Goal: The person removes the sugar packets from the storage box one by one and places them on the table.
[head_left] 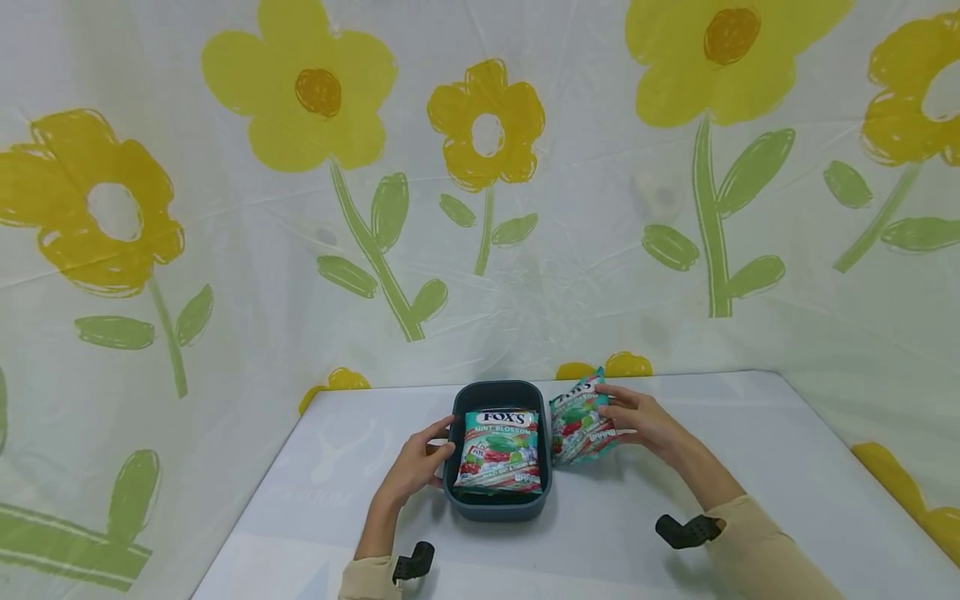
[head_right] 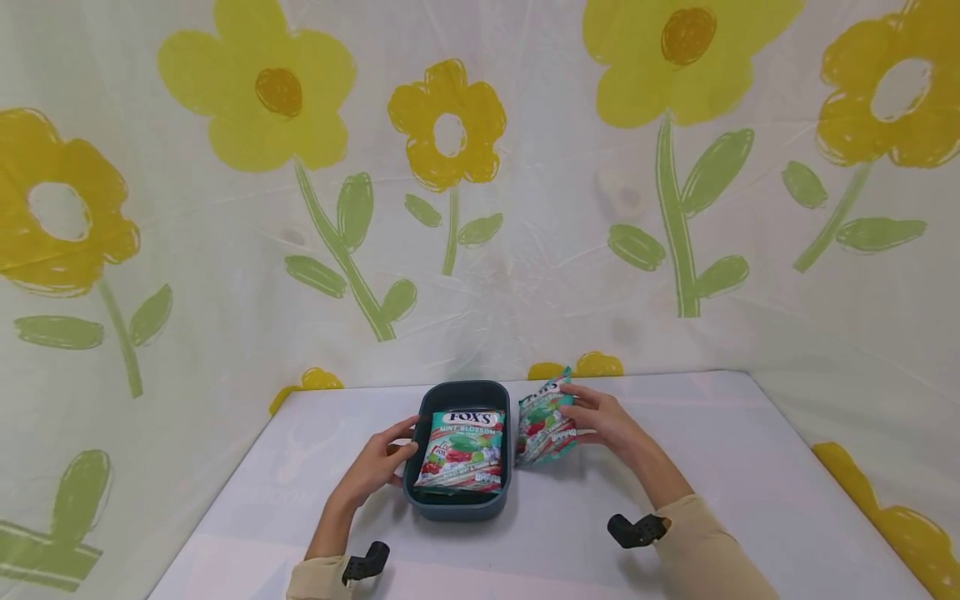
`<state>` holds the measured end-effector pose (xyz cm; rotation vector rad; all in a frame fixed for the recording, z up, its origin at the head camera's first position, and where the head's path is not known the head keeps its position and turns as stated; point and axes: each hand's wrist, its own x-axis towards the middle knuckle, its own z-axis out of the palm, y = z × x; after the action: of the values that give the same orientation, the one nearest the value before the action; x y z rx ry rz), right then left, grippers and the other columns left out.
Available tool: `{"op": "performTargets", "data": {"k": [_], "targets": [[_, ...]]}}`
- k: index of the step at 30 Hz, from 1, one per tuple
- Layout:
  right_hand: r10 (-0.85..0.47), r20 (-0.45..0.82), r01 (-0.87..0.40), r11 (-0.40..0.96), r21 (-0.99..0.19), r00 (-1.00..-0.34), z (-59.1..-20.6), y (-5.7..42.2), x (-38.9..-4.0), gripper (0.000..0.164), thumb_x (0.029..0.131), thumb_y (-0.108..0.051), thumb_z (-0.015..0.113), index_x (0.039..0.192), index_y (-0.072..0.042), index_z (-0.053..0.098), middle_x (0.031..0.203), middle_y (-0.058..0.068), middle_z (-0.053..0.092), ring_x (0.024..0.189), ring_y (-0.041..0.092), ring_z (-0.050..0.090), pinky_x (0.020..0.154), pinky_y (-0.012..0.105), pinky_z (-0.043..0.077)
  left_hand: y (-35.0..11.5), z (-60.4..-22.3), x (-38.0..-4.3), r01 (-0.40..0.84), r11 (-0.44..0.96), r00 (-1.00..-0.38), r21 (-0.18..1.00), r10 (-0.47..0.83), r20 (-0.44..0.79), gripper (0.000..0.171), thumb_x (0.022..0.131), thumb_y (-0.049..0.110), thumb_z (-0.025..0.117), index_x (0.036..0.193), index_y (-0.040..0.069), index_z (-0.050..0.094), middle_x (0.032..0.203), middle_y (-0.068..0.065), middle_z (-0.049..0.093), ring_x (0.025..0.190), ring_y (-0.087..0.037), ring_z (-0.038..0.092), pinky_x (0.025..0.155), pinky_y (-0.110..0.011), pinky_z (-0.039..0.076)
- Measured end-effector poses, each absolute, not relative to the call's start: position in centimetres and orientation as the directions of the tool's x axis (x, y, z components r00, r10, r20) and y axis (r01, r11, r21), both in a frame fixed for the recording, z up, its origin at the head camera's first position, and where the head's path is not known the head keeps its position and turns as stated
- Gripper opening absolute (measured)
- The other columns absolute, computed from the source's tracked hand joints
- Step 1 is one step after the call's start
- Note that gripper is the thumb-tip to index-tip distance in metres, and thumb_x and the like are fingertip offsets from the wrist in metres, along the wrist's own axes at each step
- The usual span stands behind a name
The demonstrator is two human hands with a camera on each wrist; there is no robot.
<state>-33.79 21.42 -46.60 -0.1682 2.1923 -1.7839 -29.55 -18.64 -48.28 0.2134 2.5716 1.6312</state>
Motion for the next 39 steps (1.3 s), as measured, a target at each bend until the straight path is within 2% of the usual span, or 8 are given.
{"op": "performTargets", "data": {"k": [6, 12, 16, 19, 21, 25, 28, 39], "targets": [[-0.298, -0.116, 0.004, 0.351, -0.936, -0.948, -46.4, 21.7, -33.8, 0.064, 0.096, -0.036, 0.06, 0.151, -0.013, 0.037, 0.148, 0.026, 0.043, 0.119, 0.03, 0.058, 0.088, 0.043, 0.059, -18.3, -47.4, -28.9, 0.068, 0.425, -0.987, 0.903, 0.16, -0.001, 0.051, 0.099, 0.016, 0.056, 0.148, 0.013, 0.044, 0.137, -0.022, 0.053, 0.103, -0.028, 0.063, 0.057, -0.037, 0.061], [-0.3, -0.098, -0.044, 0.432, -0.901, -0.949, -46.2, 21.2, -33.4, 0.064, 0.097, -0.034, 0.059, 0.151, -0.01, 0.036, 0.152, 0.03, 0.035, 0.129, 0.041, 0.049, 0.088, 0.046, 0.059, -17.5, -45.7, -27.5, 0.072, 0.435, -0.99, 0.898, 0.139, 0.012, 0.05, 0.099, 0.011, 0.053, 0.148, 0.008, 0.043, 0.136, -0.025, 0.052, 0.102, -0.03, 0.062, 0.057, -0.039, 0.061], [-0.298, -0.09, -0.055, 0.444, -0.894, -0.95, -46.5, 21.1, -33.3, 0.064, 0.097, -0.034, 0.06, 0.151, -0.008, 0.036, 0.153, 0.032, 0.032, 0.125, 0.039, 0.052, 0.084, 0.04, 0.059, -17.7, -45.2, -27.3, 0.075, 0.418, -0.987, 0.905, 0.158, 0.009, 0.05, 0.099, 0.01, 0.054, 0.147, 0.007, 0.043, 0.135, -0.026, 0.052, 0.099, -0.027, 0.062, 0.057, -0.039, 0.061], [-0.265, -0.091, -0.048, 0.475, -0.879, -0.96, -46.9, 21.1, -33.3, 0.064, 0.096, -0.036, 0.061, 0.15, -0.009, 0.04, 0.153, 0.031, 0.033, 0.128, 0.038, 0.049, 0.085, 0.035, 0.055, -17.9, -45.5, -27.6, 0.07, 0.417, -0.987, 0.906, 0.163, 0.001, 0.05, 0.098, 0.01, 0.055, 0.147, 0.006, 0.044, 0.136, -0.026, 0.052, 0.098, -0.027, 0.062, 0.057, -0.041, 0.061], [-0.244, -0.081, -0.053, 0.497, -0.866, -0.966, -47.2, 21.1, -33.4, 0.063, 0.095, -0.037, 0.063, 0.148, -0.009, 0.042, 0.153, 0.03, 0.034, 0.133, 0.042, 0.044, 0.091, 0.039, 0.053, -18.0, -46.2, -28.1, 0.064, 0.424, -0.987, 0.903, 0.159, -0.004, 0.051, 0.098, 0.011, 0.055, 0.147, 0.007, 0.043, 0.136, -0.026, 0.052, 0.099, -0.028, 0.062, 0.058, -0.042, 0.061], [-0.229, -0.051, -0.085, 0.544, -0.835, -0.972, -48.0, 21.0, -33.4, 0.062, 0.094, -0.033, 0.064, 0.146, -0.006, 0.045, 0.15, 0.032, 0.037, 0.138, 0.048, 0.035, 0.108, 0.057, 0.042, -18.4, -47.7, -29.1, 0.063, 0.44, -0.988, 0.896, 0.152, -0.005, 0.052, 0.099, 0.016, 0.056, 0.148, 0.012, 0.043, 0.137, -0.023, 0.052, 0.102, -0.027, 0.063, 0.056, -0.041, 0.061], [-0.224, -0.038, -0.103, 0.583, -0.806, -0.974, -48.5, 21.0, -33.4, 0.061, 0.093, -0.032, 0.066, 0.143, -0.005, 0.047, 0.148, 0.032, 0.039, 0.136, 0.05, 0.038, 0.109, 0.063, 0.038, -18.6, -48.3, -29.5, 0.062, 0.441, -0.988, 0.895, 0.156, -0.008, 0.052, 0.098, 0.019, 0.058, 0.148, 0.016, 0.044, 0.138, -0.02, 0.052, 0.104, -0.026, 0.063, 0.055, -0.038, 0.061], [-0.241, 0.004, -0.166, 0.659, -0.734, -0.971, -48.7, 20.8, -33.1, 0.059, 0.092, -0.03, 0.067, 0.141, -0.002, 0.049, 0.146, 0.033, 0.041, 0.132, 0.053, 0.041, 0.105, 0.066, 0.04, -18.7, -48.2, -29.7, 0.06, 0.442, -0.989, 0.895, 0.151, -0.008, 0.051, 0.097, 0.018, 0.059, 0.147, 0.018, 0.046, 0.137, -0.019, 0.054, 0.097, -0.022, 0.063, 0.054, -0.037, 0.061]]}}
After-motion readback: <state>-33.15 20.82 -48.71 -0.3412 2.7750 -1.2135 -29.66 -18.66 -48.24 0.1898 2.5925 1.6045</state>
